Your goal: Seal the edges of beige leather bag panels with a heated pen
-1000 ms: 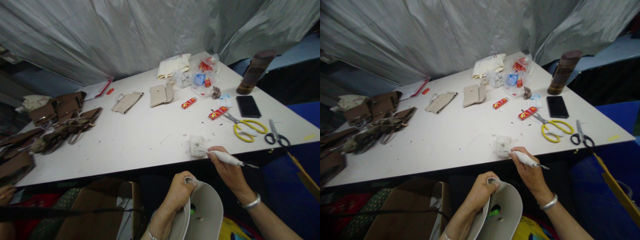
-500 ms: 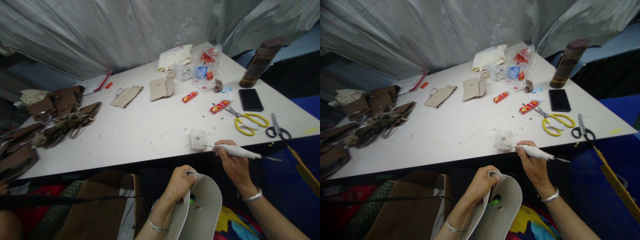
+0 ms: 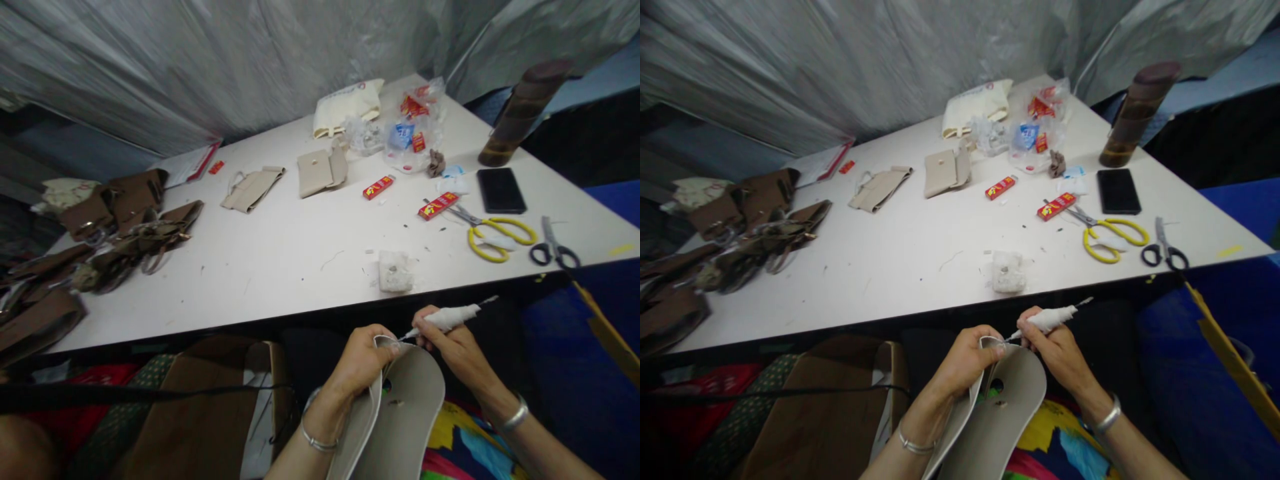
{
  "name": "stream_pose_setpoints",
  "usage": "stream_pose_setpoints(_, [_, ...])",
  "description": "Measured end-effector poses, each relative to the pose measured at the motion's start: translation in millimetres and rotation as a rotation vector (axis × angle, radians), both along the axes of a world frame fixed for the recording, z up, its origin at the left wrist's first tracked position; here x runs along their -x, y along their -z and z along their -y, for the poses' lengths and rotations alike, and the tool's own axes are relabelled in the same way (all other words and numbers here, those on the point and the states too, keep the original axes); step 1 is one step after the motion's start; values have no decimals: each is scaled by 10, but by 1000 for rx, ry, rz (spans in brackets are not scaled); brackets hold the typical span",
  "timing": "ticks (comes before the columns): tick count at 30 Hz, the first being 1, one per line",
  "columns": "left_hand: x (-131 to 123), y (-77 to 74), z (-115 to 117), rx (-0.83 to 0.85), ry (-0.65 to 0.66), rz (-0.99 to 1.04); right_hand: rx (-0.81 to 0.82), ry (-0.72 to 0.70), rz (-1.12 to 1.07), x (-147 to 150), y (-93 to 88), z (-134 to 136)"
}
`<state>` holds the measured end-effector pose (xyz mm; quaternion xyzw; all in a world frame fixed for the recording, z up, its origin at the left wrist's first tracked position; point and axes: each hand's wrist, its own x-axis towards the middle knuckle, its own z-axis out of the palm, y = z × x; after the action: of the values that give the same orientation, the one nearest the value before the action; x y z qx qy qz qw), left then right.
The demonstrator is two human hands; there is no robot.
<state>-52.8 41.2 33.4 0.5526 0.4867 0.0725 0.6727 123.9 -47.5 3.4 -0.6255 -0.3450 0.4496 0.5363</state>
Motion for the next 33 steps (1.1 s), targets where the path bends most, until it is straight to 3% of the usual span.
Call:
stream_pose_setpoints(15, [-70, 34, 90, 22, -7, -24, 24, -158, 146, -16, -123, -84])
stream_pose_setpoints(21, [-40, 83, 42, 7, -99, -4, 33, 14, 134, 115, -23, -61])
stream_pose_setpoints(27, [75, 130, -86, 122, -258, 121, -127, 316, 182, -33, -12, -174])
stream_pose_setpoints(33, [163, 233, -144, 267, -346, 227, -237, 338, 379, -213, -95, -405])
